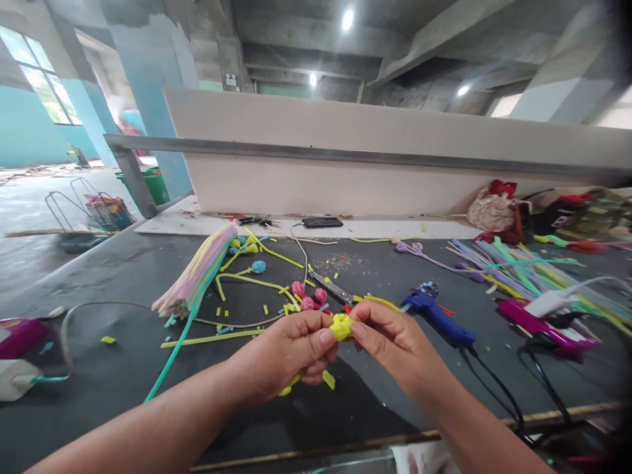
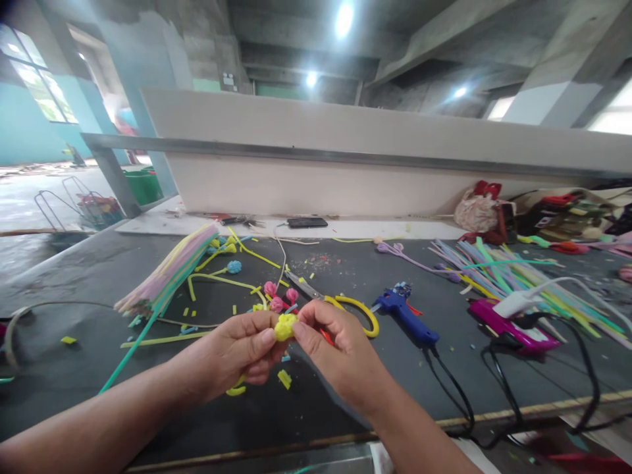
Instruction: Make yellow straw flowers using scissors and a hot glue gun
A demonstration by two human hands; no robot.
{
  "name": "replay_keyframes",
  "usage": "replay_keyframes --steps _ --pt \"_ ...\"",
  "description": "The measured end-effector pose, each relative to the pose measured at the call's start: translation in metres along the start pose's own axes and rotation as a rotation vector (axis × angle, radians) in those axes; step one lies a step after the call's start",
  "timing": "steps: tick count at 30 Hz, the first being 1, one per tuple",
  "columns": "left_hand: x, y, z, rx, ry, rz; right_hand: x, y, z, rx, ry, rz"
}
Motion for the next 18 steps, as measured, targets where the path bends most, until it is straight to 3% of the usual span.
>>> replay_keyframes --steps 8,13,18 --pt "0.002 0.002 0.002 0.064 0.036 -0.131 -0.011 -0.001 0.004 -0.009 0.074 0.044" --pt "0.018 0.005 0.010 0.114 0.032 -0.402 -0.019 0.001 0.007 0.017 0.121 0.037" --pt "0.048 0.010 0.013 0.187 -0.174 -0.826 -0.016 0.004 0.007 0.128 0.119 0.063"
Point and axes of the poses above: each hand's wrist, its own z-axis away from the middle knuckle, its own y-axis out of the back of the hand, x = y × z, the point moved 6 cm from there along -z, towards the middle knuckle, and after that the axes turned 5 degrees about y, right-handed, at the moved point
